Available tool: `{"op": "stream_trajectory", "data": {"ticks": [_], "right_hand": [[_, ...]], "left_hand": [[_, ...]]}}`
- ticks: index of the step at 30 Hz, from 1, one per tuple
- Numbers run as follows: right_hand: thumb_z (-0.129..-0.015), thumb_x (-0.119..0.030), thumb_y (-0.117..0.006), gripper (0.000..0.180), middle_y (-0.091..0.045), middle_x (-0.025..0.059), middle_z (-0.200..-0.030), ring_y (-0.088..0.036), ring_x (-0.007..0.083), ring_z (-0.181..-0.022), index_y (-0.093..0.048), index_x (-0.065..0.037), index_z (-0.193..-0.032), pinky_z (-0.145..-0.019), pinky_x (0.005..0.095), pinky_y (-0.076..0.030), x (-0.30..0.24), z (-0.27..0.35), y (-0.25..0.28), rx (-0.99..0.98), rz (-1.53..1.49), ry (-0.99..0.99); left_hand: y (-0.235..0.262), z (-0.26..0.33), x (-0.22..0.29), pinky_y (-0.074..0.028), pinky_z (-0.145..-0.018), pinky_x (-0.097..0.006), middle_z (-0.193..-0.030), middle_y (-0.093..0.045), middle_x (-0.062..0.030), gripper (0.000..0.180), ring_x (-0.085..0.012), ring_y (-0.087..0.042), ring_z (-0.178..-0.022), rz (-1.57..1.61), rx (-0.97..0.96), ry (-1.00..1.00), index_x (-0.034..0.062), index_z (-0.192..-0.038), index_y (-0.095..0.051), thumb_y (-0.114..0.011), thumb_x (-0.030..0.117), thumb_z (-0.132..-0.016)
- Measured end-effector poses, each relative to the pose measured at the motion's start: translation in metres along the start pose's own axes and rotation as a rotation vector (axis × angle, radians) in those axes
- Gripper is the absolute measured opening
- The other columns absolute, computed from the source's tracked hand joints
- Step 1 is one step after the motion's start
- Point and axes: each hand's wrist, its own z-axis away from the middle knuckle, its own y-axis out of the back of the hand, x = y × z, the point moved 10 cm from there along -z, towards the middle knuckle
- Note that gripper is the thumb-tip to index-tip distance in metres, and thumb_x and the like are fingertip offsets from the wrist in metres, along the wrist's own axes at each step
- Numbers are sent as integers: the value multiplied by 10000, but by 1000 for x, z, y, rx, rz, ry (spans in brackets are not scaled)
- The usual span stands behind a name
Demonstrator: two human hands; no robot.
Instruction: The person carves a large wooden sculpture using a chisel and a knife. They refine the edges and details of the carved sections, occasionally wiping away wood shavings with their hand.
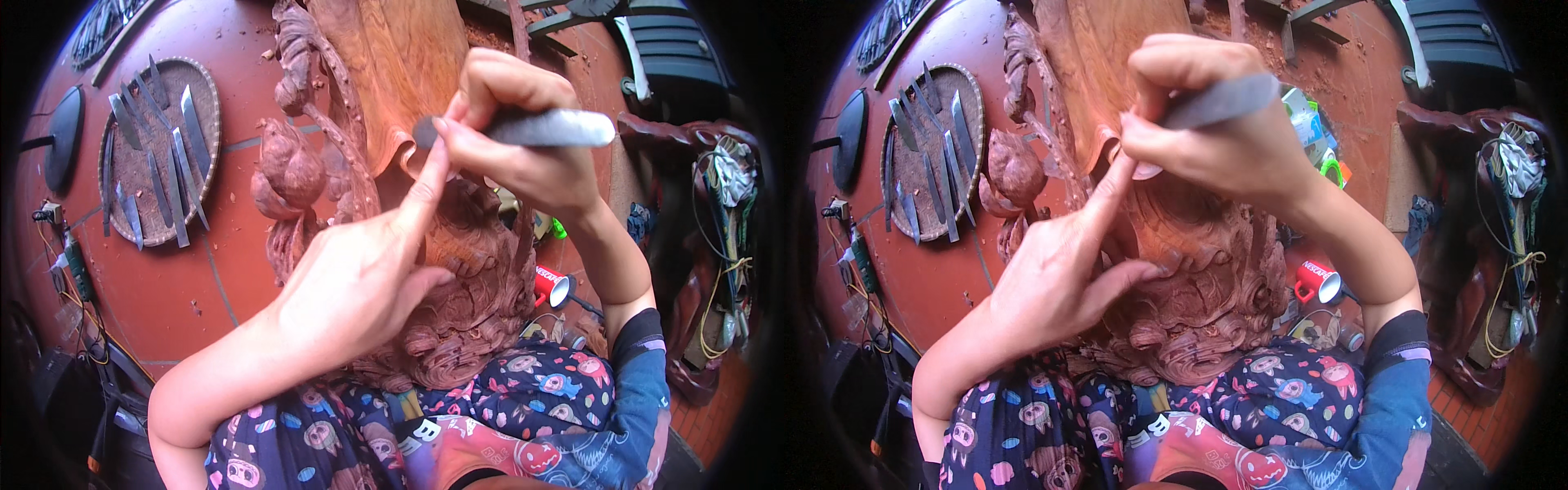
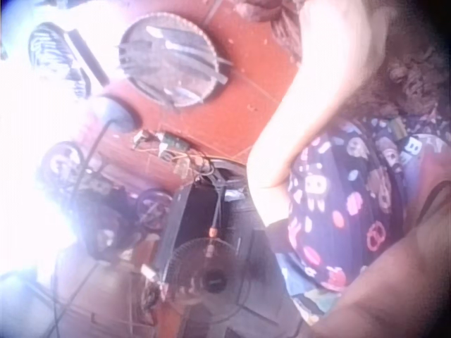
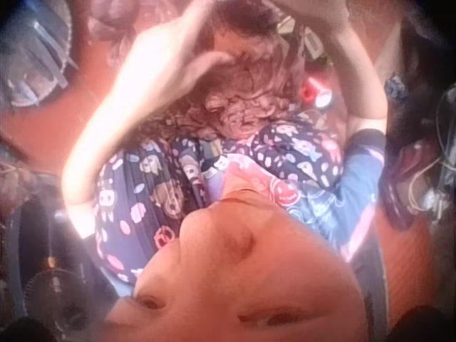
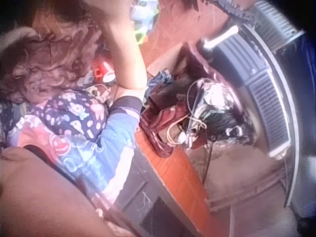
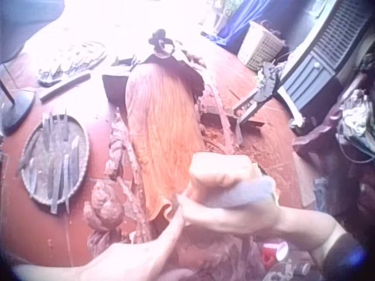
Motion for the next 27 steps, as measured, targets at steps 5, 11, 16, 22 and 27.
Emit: {"op": "stream_trajectory", "data": {"ticks": [5,11,16,22,27], "right_hand": [[-796,30,-708,296,-509,44,-724,-555,118,-698,-443,-14,-671,-609,253,-411,2,13,-1,-90,50,-15],[-757,-13,-715,253,-499,58,-650,-512,118,-607,-474,11,-685,-551,290,-395,9,13,6,104,-95,8],[-762,-25,-720,258,-508,63,-670,-520,121,-631,-476,9,-684,-569,283,-397,6,4,4,101,-78,-62],[-759,-36,-721,280,-484,55,-654,-504,137,-607,-456,12,-682,-558,292,-387,2,2,9,69,-16,-9],[-768,-23,-723,260,-477,54,-651,-491,117,-604,-477,14,-695,-548,291,-386,6,7,6,64,-59,14]], "left_hand": [[-5,3,6,-521,-627,-431,-793,-638,-220,966,-364,-662,-698,-68,-10,-72,-50,-1553,-184,-777,161,-821],[-2,-2,1,-528,-664,-443,-796,-648,-221,978,-387,-671,-735,-97,-29,-19,-48,-1554,-171,-776,178,-820],[5,-2,-7,-526,-673,-442,-944,-661,-266,943,-393,-676,-769,73,56,1,-41,-1553,-193,-754,210,-837],[0,-2,-1,-535,-706,-440,-1036,-655,-291,970,-396,-681,-836,-16,-7,-23,-38,-1557,-176,-772,188,-827],[-3,-3,0,-530,-691,-461,-924,-670,-268,971,-423,-669,-774,-28,-45,8,-54,-1548,-174,-778,164,-820]]}}
